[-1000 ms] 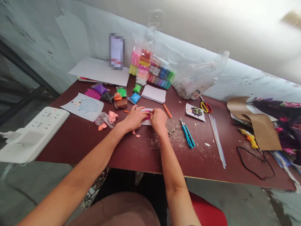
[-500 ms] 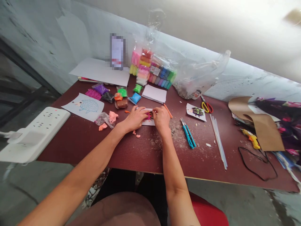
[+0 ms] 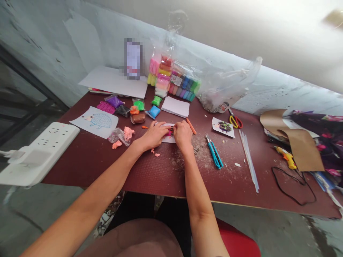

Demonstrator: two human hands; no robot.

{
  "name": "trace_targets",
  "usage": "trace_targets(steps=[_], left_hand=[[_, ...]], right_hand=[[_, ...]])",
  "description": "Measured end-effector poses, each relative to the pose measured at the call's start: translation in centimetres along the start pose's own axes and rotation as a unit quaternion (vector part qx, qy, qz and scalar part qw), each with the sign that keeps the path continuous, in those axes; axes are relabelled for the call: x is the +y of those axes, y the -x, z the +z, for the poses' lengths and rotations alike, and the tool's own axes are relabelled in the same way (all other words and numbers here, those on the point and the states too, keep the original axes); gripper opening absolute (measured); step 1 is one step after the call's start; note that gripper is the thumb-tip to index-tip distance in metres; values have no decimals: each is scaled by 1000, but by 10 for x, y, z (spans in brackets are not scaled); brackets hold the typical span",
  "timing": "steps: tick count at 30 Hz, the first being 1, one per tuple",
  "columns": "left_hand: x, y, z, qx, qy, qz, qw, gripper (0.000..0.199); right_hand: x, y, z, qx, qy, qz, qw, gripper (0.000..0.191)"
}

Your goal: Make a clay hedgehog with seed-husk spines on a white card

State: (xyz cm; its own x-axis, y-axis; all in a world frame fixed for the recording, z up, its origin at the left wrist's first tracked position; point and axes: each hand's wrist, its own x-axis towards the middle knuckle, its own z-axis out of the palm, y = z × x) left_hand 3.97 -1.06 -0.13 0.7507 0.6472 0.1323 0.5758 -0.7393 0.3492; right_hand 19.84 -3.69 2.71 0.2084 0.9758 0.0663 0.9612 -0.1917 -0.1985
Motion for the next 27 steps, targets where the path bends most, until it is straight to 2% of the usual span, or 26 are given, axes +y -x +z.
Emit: trace_targets(steps=[9,12,15,19,21,27], left_hand=[[0,1,-1,-1,-2,-9,1000,42],[-2,1,0,12,-5,-6,1000,39],[-3,1,2,19,-10,-5,1000,37],[-4,0,2,18,-13,-3,1000,38],[-4,0,2,17,-9,-5,1000,39],[-6,2,3,25,-3,-1,1000,42]], right_hand=[[-1,1,-4,3,-23,16,1000,27],[7,3,-11,33,-36,23,999,28],[22,8,-23,41,-9,66,997,28],[46,22,-40,-28,57,156,986,24],[54,29,-44,-70,73,179,979,22],[60,39,-41,-127,79,163,975,18]])
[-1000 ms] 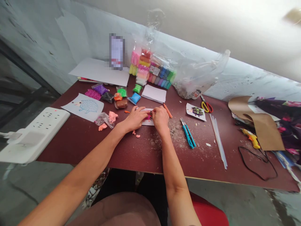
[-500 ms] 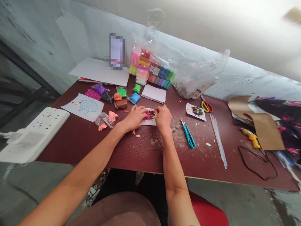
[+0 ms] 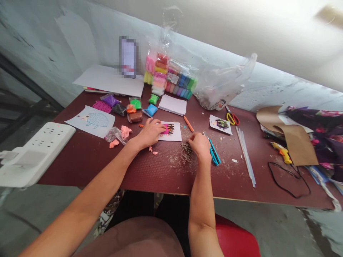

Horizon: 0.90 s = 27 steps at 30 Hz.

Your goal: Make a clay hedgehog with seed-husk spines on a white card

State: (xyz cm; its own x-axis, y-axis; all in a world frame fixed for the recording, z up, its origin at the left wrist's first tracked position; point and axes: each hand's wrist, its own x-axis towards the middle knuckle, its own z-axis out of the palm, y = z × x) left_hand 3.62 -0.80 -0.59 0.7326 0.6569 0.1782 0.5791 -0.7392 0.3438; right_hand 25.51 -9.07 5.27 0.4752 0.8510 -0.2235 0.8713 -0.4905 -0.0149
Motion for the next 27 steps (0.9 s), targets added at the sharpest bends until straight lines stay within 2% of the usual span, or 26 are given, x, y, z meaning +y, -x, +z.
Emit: trace_targets(steps=[5,10,18,22,27], left_hand=[[3,0,0,-12,1,3,1000,45],[3,0,2,-13,-6,-1,1000,46],[2,1,3,1,-7,4,1000,52],[5,1,0,-11,-9,0,1000,54],[8,1,-3,-21,-20,-3,1000,52]], right_hand=[[1,5,0,1,-47,-35,998,17],[3,10,4,-43,-108,-84,990,11],[-1,9,11,-42,-57,-108,992,7],[3,12,10,7,-87,-113,990,7],[0,9,5,124,-213,-103,964,10]])
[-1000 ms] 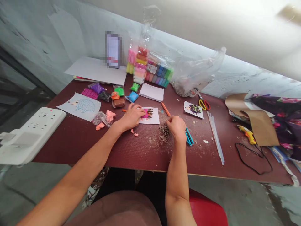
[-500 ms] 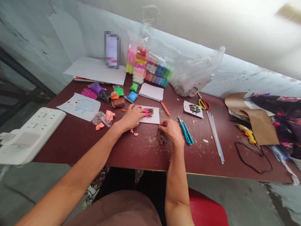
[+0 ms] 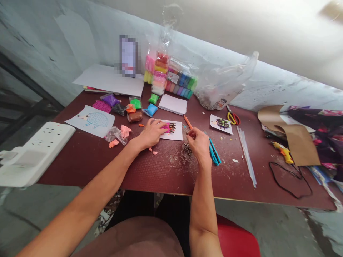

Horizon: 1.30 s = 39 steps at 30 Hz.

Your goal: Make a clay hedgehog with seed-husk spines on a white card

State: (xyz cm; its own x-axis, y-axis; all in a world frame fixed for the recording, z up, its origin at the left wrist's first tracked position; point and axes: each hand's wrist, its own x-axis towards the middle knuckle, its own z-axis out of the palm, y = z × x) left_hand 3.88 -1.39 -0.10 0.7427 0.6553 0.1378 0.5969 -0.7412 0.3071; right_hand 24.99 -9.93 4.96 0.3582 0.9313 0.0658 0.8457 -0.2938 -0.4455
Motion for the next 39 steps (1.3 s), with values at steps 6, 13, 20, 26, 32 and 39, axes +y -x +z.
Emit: trace_targets(steps=[6,13,20,26,32,39], left_hand=[[-1,0,1,-2,10,7,1000,54],[-3,0,4,13,13,14,1000,50],[-2,0,3,5,8,8,1000,50],[-1,0,0,-4,11,7,1000,50],[0,0,-1,-5,5,11,1000,49],[-2,-1,1,1,10,27,1000,47]], right_hand=[[-28,-22,19,-22,-4,-49,999,23],[-45,-31,34,-52,69,-63,994,16],[-50,-33,36,-55,98,-44,993,16],[-49,-32,34,-64,101,-53,991,16],[-53,-33,34,-80,139,-44,986,18],[-62,-37,34,-102,184,-65,975,21]])
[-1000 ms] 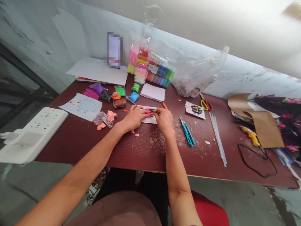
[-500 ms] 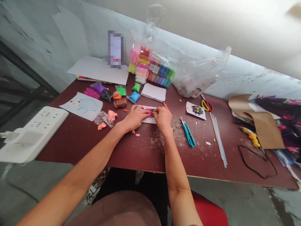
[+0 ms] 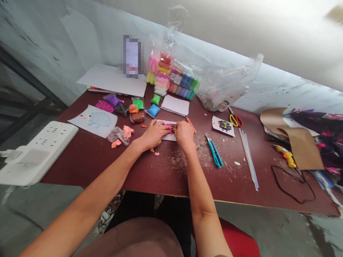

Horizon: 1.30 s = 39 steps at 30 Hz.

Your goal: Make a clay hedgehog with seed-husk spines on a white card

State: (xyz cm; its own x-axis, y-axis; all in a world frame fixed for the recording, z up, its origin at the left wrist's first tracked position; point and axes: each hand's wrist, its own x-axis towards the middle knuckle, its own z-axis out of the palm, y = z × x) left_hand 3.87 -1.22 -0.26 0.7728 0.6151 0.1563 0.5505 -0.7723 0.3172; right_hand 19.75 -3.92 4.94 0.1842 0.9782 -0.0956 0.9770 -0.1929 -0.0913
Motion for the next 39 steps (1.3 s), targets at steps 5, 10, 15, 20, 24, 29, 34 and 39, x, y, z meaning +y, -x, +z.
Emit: trace_targets(steps=[5,10,15,20,24,29,34,39], left_hand=[[2,0,0,-7,-2,-1,1000,46],[2,-1,0,-10,2,5,1000,49],[1,-1,0,-10,1,7,1000,49],[1,-1,1,-5,1,0,1000,49],[1,0,2,-1,4,0,1000,50],[2,-1,2,-4,0,-6,1000,47],[3,-1,-1,-16,6,-5,1000,49],[2,-1,0,-9,5,-9,1000,52]], right_hand=[[-4,-4,-1,-15,42,-26,999,25],[-3,-6,2,-12,31,-22,999,22],[-1,-7,6,-3,14,-6,1000,20],[8,-2,4,51,-47,7,998,19],[32,9,-3,108,-64,65,990,20],[59,30,-7,52,-24,136,989,21],[66,48,-7,-1,-9,147,989,18],[65,55,-6,-42,-35,111,992,14]])
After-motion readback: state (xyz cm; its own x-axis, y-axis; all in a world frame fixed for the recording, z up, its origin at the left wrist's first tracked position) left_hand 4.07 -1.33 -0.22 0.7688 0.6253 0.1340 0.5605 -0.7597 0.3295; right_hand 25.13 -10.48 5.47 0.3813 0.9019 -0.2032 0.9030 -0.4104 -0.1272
